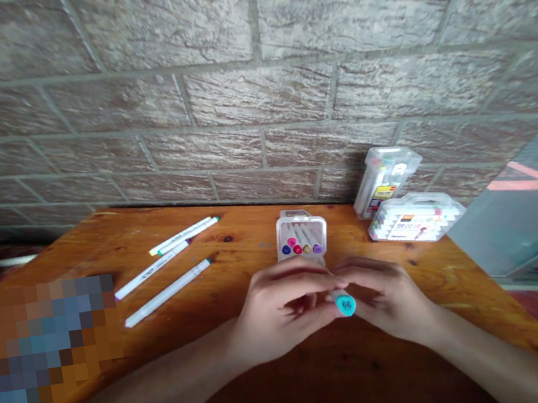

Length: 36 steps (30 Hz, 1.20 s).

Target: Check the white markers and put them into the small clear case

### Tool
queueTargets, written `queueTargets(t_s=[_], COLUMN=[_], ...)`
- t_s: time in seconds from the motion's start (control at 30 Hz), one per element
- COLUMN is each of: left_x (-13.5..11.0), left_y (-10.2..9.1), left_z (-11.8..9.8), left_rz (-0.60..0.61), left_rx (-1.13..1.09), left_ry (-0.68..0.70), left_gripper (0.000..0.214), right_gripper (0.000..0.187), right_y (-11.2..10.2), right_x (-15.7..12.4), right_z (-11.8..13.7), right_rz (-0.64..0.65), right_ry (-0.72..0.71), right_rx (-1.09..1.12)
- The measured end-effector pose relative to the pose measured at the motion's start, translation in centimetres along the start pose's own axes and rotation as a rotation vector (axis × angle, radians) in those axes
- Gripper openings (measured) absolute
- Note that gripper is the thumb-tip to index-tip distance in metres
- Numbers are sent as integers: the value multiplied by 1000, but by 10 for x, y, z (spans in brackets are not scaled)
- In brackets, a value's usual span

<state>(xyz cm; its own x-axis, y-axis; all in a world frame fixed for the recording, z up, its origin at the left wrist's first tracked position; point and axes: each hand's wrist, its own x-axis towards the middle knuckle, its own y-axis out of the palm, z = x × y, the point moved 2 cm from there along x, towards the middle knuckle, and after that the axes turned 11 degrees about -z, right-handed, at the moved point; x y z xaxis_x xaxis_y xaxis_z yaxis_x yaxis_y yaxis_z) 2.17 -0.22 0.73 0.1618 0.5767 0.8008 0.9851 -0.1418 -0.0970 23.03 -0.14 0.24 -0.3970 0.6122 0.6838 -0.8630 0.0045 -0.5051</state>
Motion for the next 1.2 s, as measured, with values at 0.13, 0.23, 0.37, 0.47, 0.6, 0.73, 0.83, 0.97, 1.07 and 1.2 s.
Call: queueTargets(t_s=[0.13,0.23,0.37,0.47,0.6,0.73,0.83,0.97,1.07,1.2], left_x=[1,1,1,0,0,0,1,1,1,1], left_y=[1,1,0,0,0,0,0,-1,-1,-1], left_z=[-1,-1,-2,-2,-2,-3,-4,-5,-5,-5], left_rz=[7,19,27,28,33,34,34,32,31,35], left_rx=[13,8,5,5,-1,-5,5,2,4,21], left_ry=[20,20,15,1,11,30,15,8,2,16], left_gripper=[21,21,22,22,24,24,24,24,24,24], right_gripper=[15,14,13,13,14,15,16,16,15,15], right_y=[1,1,0,1,1,1,1,1,2,2], right_x=[1,1,1,2,2,2,1,1,1,0], right_z=[2,1,1,2,2,2,1,0,0,0], right_rz=[1,2,-3,-5,-11,-1,5,5,-4,-13], right_ry=[10,17,17,16,15,23,27,31,37,26], right_rx=[-12,-7,-4,-8,4,11,11,8,3,0])
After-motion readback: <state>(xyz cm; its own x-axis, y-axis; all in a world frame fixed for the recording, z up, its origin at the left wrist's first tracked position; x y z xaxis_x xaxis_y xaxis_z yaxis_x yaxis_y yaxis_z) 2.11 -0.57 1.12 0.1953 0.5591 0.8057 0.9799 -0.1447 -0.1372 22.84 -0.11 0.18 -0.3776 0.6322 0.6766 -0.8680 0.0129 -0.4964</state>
